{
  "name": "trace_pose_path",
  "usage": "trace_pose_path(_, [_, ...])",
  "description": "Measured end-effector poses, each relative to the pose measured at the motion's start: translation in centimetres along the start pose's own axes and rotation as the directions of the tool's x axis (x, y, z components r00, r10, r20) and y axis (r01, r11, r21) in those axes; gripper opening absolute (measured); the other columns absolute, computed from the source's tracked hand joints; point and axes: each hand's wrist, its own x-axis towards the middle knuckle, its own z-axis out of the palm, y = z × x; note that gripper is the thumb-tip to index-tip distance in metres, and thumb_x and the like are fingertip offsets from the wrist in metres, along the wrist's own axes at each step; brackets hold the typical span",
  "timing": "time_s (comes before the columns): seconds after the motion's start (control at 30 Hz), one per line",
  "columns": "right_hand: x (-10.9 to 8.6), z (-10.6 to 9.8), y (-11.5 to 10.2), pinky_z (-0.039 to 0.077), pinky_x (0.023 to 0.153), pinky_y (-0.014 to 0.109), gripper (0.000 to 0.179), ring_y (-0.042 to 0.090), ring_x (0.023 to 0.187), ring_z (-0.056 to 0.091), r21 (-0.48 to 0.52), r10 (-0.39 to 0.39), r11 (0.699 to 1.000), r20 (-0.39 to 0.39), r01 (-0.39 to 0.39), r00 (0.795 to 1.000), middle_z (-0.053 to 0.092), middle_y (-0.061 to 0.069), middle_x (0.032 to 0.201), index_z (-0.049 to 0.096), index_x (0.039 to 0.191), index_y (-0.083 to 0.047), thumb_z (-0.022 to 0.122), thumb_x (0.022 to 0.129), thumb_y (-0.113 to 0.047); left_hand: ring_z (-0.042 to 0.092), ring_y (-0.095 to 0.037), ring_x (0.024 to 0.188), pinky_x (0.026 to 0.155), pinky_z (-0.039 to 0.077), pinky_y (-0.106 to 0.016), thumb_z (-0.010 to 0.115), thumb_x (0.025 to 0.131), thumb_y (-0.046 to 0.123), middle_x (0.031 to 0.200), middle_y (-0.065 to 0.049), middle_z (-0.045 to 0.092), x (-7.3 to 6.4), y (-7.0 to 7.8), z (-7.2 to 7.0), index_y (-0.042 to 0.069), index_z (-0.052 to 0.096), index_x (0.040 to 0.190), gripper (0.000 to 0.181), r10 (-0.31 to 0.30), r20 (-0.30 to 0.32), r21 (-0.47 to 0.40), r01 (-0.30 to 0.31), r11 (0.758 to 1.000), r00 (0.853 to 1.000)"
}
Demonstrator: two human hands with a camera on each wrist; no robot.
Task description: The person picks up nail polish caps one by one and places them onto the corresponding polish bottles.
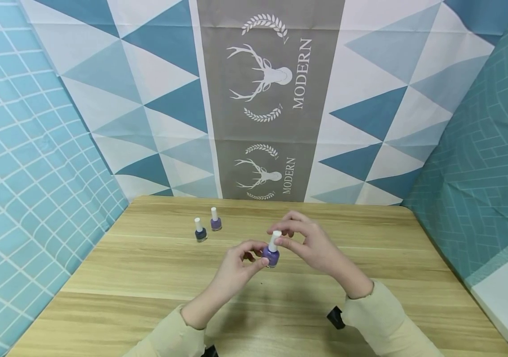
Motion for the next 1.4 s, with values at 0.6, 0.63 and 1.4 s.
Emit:
trace_pose_path(0.6, [1.1,0.2,-2.8,0.037,0.066,0.022,0.028,0.016,0.073,0.045,-0.014,-0.011,1.0,-0.138,0.009,0.99,0.052,-0.001,0.081,0.061,0.081,-0.008,0.078,0.065,0.009,0.056,-0.016,0.087,0.075,0.048,-0.03,0.074,0.082,0.014,0.095,-0.001,0.066,0.0,0.2,0.3,0.01,0.069,0.103,0.022,0.024,-0.022,-0.017,-0.024,1.0,0.999])
trace_pose_path(0.63, [1.1,0.2,-3.0,0.037,0.066,0.021,0.029,0.016,0.073,0.045,-0.017,-0.011,1.0,-0.142,0.008,0.99,0.052,-0.001,0.08,0.06,0.08,-0.008,0.078,0.064,0.009,0.056,-0.016,0.087,0.075,0.048,-0.029,0.074,0.082,0.015,0.095,0.0,0.066,0.0,0.2,0.3,0.01,0.068,0.103,0.022,0.022,-0.021,-0.016,-0.023,1.0,1.0])
trace_pose_path(1.4, [0.2,0.6,-0.1,0.042,0.071,0.024,0.036,0.01,0.083,0.048,-0.008,0.046,0.999,-0.069,-0.046,0.997,0.058,-0.008,0.097,0.062,0.119,-0.018,0.066,0.086,-0.005,0.058,-0.02,0.091,0.079,0.049,-0.035,0.069,0.085,0.014,0.099,-0.002,0.067,-0.1,1.0,-0.1,0.008,0.067,0.106,0.022,-0.019,-0.013,-0.046,0.019,0.999,1.0])
